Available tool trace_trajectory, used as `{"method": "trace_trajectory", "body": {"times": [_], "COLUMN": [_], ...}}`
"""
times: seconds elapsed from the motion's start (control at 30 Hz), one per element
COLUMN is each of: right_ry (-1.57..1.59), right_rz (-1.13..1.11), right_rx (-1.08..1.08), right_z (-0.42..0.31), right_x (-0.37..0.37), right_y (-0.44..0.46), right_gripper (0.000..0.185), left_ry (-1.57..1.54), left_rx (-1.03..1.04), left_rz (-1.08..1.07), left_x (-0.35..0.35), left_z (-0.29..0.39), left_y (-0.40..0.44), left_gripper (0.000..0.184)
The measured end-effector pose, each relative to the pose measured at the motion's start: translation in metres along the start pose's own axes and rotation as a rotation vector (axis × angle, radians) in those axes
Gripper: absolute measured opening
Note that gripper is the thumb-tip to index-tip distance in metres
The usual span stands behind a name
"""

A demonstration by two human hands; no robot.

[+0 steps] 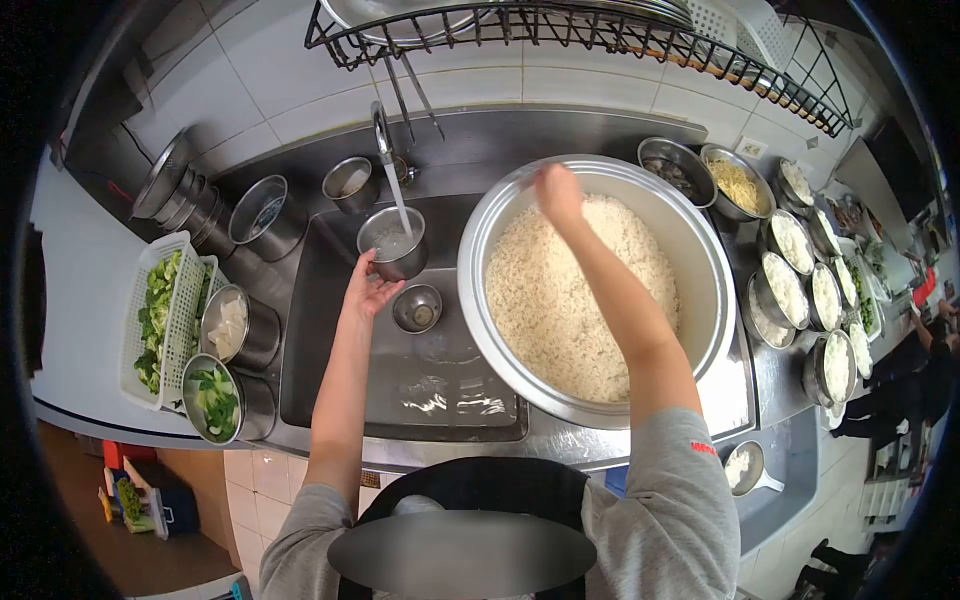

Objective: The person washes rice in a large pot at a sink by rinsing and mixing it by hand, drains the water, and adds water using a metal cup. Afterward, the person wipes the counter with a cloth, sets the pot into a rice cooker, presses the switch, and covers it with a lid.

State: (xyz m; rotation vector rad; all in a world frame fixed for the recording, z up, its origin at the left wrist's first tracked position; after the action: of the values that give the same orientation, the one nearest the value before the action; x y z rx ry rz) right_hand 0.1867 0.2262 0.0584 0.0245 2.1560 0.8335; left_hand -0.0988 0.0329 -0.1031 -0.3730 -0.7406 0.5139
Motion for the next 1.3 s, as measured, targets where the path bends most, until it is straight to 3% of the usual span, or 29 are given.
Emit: {"method": "trace_trajectory", "body": {"times": [0.13, 0.17, 0.23, 0.27, 0.3, 0.33, 0.43, 0.53, 0.67, 0.77, 0.83, 0.87, 0.93, 0.97, 1.0, 1.03, 1.07, 1.17, 1.23, 1.3], "right_ry": [0.085, 0.087, 0.274, 0.170, -0.015, -0.140, -0.273, -0.001, 0.080, 0.128, -0.030, -0.011, 0.136, 0.244, 0.205, -0.029, -0.043, 0.229, 0.124, 0.109], "right_rz": [-0.255, -0.257, -1.079, -0.855, -0.622, -0.394, -0.017, 0.036, -0.292, -0.629, -1.191, -1.447, -1.504, -1.259, -0.968, -0.739, -0.539, -0.633, -0.845, -1.296], "right_rx": [-0.343, -0.340, -0.069, 0.018, -0.068, 0.068, 0.323, 0.316, 0.240, -0.060, -0.164, -0.371, -0.171, 0.091, 0.138, 0.004, -0.034, 0.043, -0.040, -0.093], "right_z": [-0.097, -0.108, -0.096, -0.051, -0.002, 0.043, 0.138, 0.122, 0.022, -0.031, -0.061, -0.077, -0.043, -0.023, 0.009, 0.034, 0.055, 0.061, 0.014, -0.020], "right_x": [0.001, -0.020, -0.011, -0.010, -0.011, -0.028, -0.048, -0.006, 0.039, 0.051, 0.044, 0.033, 0.022, 0.010, 0.002, -0.008, -0.010, 0.030, 0.031, 0.018], "right_y": [-0.070, -0.067, -0.100, -0.084, -0.059, -0.039, -0.020, -0.019, -0.034, -0.085, -0.137, -0.164, -0.156, -0.119, -0.081, -0.050, -0.036, -0.053, -0.079, -0.115], "right_gripper": [0.015, 0.015, 0.013, 0.011, 0.011, 0.013, 0.022, 0.026, 0.029, 0.030, 0.033, 0.031, 0.024, 0.018, 0.016, 0.016, 0.020, 0.025, 0.031, 0.035], "left_ry": [0.000, -0.004, -0.016, -0.007, 0.003, 0.003, -0.016, -0.011, 0.009, 0.003, -0.009, -0.013, -0.022, -0.013, -0.006, -0.014, -0.020, -0.031, -0.034, -0.029], "left_rx": [-0.002, -0.004, -0.010, -0.009, -0.003, -0.002, 0.007, 0.009, 0.008, 0.010, 0.012, 0.012, 0.007, 0.011, 0.015, 0.017, 0.022, 0.025, 0.022, 0.020], "left_rz": [0.002, -0.001, -0.004, -0.004, -0.006, -0.005, 0.017, -0.002, -0.013, -0.015, 0.011, -0.011, -0.027, -0.042, -0.054, -0.046, -0.037, -0.015, 0.010, -0.013], "left_x": [-0.001, -0.002, -0.002, -0.001, 0.000, -0.001, 0.000, 0.000, 0.004, 0.010, 0.009, 0.011, 0.012, 0.013, 0.013, 0.012, 0.014, 0.015, 0.009, 0.011], "left_z": [0.001, 0.002, 0.001, 0.003, 0.006, 0.006, 0.009, 0.010, 0.011, 0.011, 0.010, 0.011, 0.010, 0.011, 0.011, 0.011, 0.012, 0.010, 0.009, 0.010], "left_y": [0.003, 0.005, 0.007, 0.006, 0.005, 0.004, 0.003, 0.001, 0.003, 0.007, 0.009, 0.010, 0.012, 0.013, 0.013, 0.011, 0.008, 0.008, 0.008, 0.006], "left_gripper": [0.077, 0.078, 0.079, 0.081, 0.083, 0.083, 0.084, 0.080, 0.079, 0.079, 0.080, 0.080, 0.081, 0.082, 0.083, 0.083, 0.084, 0.085, 0.085, 0.084]}}
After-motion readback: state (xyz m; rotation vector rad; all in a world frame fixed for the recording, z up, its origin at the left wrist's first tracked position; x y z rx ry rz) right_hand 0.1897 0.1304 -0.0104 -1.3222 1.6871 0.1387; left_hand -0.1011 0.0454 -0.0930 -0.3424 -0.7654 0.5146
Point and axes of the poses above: each hand's wrist, its own y-axis towards the middle knuckle, its own x-axis out of the palm, z = x × y, the point moved 9 cm from there along y, towards the middle knuckle
